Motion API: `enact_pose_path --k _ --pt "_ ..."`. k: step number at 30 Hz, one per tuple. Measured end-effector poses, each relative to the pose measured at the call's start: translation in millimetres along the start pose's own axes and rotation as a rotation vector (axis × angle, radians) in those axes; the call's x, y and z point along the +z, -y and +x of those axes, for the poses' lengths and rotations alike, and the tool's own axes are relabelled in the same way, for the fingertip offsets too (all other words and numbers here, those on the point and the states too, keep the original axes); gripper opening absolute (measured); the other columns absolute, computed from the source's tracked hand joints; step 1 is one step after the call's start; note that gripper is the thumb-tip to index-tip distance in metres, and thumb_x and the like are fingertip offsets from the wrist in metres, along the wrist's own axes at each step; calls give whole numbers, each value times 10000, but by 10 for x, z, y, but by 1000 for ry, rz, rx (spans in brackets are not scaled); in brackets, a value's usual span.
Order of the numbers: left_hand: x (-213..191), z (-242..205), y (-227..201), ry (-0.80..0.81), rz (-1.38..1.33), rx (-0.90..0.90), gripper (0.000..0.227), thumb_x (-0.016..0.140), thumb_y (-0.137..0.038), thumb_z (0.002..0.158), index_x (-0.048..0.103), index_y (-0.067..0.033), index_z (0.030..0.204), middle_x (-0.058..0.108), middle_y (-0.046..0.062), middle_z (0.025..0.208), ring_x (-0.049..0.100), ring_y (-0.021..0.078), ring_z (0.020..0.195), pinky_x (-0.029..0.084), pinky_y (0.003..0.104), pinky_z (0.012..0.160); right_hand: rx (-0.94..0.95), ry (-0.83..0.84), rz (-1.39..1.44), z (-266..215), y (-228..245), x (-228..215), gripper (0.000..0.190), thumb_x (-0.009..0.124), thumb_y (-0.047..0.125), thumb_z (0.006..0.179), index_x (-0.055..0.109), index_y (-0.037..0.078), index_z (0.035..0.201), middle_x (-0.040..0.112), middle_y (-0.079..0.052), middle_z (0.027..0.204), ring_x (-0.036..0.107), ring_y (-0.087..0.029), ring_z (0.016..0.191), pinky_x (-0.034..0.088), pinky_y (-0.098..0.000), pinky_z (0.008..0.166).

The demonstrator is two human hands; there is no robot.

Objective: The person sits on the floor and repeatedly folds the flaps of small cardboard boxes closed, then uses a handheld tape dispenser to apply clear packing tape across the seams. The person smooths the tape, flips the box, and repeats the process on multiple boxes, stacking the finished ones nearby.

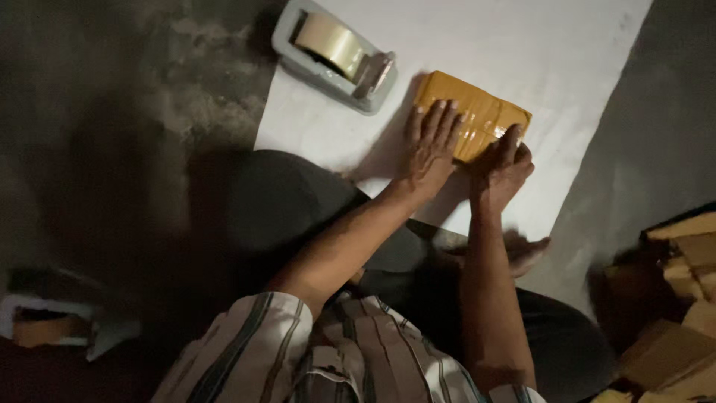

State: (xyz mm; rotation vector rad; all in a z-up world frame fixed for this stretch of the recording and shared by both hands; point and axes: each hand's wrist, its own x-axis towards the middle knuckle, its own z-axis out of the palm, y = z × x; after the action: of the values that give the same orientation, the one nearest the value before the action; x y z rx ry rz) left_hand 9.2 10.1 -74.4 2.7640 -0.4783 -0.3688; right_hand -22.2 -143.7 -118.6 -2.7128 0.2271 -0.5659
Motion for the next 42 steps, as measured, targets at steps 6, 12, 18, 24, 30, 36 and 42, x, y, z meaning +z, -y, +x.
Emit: enact_pose_path --k 6,12,18,24,30,36,42 --pt "211 17 49 -264 38 -108 718 565 -160 983 238 -142 1623 211 114 1668 165 305 1550 76 658 1227 137 127 552 312 810 -480 521 736 275 981 457 132 1397 437 -273 1397 517 -402 1274 477 -541 1004" --pt "220 -21 56 -319 -174 -169 616 427 -354 1078 307 -114 1632 292 132 1668 206 343 1550 108 679 1234 -307 370 501 920 1624 -154 318 717 278 1028 732 36 1235 508 -234 1460 375 -423 1393 368 -534 1156" --pt "-66 -44 262 -209 -12 -133 499 457 -317 1038 411 -213 1524 275 50 1688 146 348 1584 44 792 1183 -531 589 197 1483 2003 554 392 745 430 1008 806 43 1001 773 -157 1015 480 -454 1257 335 -548 1059" --pt "-107 22 508 -308 -138 -117 518 510 -229 1004 472 -250 1520 287 37 1667 141 372 1579 83 678 1242 -241 961 39 1775 2126 693 456 728 532 937 805 83 937 726 -107 830 687 -326 878 494 -512 907" --pt "119 149 583 -422 -154 -140 524 538 -167 960 537 -302 1466 344 -31 1644 183 346 1558 174 575 1270 -602 836 -259 1835 2480 436 393 738 452 920 802 64 907 740 -120 800 703 -299 816 541 -472 809" --pt "219 144 697 -561 -291 -67 478 573 -106 976 613 -256 1428 414 14 1620 237 361 1559 267 529 1281 -404 854 1 1863 2720 -62 310 749 356 872 799 51 903 751 -128 801 732 -252 726 591 -410 719" --pt "211 117 732 -684 -244 -46 521 547 -76 932 649 -245 1413 454 30 1590 292 379 1519 263 545 1262 -101 948 281 1704 2328 -395 224 728 212 900 766 -8 919 757 -115 768 728 -150 637 606 -309 594"
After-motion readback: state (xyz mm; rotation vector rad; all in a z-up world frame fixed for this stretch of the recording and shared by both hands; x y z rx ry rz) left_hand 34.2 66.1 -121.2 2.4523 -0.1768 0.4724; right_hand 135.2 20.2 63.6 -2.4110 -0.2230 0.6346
